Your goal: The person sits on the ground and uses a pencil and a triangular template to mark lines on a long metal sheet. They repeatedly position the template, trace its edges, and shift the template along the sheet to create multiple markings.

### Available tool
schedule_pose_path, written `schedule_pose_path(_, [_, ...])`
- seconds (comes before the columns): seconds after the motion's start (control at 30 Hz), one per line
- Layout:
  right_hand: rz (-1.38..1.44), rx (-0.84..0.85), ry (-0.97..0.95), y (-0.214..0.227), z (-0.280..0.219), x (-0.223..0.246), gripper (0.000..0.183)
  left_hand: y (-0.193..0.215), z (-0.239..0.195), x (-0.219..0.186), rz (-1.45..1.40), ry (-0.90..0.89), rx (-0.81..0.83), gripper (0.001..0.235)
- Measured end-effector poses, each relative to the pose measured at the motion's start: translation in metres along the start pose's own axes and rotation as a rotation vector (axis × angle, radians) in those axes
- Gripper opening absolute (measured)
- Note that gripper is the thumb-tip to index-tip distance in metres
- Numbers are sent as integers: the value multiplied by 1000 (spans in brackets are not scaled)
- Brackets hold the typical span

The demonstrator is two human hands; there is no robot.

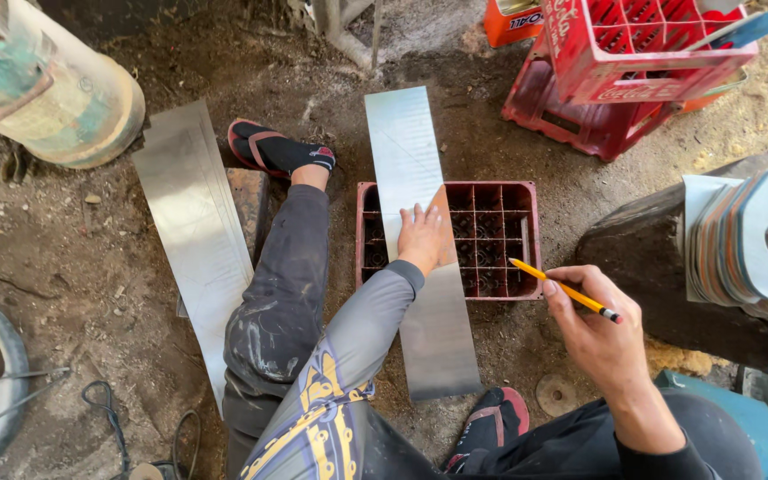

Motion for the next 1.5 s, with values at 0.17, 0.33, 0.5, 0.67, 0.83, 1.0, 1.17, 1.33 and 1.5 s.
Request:
schedule_pose_path(0.17, [-37, -6, 58, 6, -3, -1, 16, -2, -2, -1, 51, 21, -160, 69])
schedule_pose_path(0.33, [-31, -19, 139, 8, 1, -1, 15, -6, -9, 0, -95, 11, -63, 79])
schedule_pose_path(0.5, [-11, -5, 151, 6, 6, -3, 16, -5, -18, -2, -289, 68, -120, 73])
schedule_pose_path(0.67, [-4, -15, 164, 6, 9, -7, 15, -10, -21, -12, -395, 142, -356, 60])
schedule_pose_path(0.83, [1, -27, 158, 5, 12, -9, 15, -3, -29, -24, -410, 221, -297, 92])
schedule_pose_path(1.0, [4, -36, 157, 7, 13, -11, 15, 32, -39, -29, -449, 283, -278, 102])
schedule_pose_path(1.17, [6, -36, 141, 11, 12, -13, 16, 28, -34, -27, -565, 342, -118, 118])
schedule_pose_path(1.33, [-27, -57, 169, 18, 13, -14, 16, -3, -18, -29, -945, 384, -414, 57])
schedule_pose_path(1.5, [-25, -67, 136, 23, 11, -18, 15, -7, 0, -56, -1252, 336, -531, 27])
Point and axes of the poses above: each hand's wrist, its own z-axis towards the middle knuckle, its own y-axis out of the back of the hand, x = y × z, the point moved 4 cm from there along z, towards the middle knuckle, and after that the axes turned 4 degrees about -x, right-handed, at the moved point
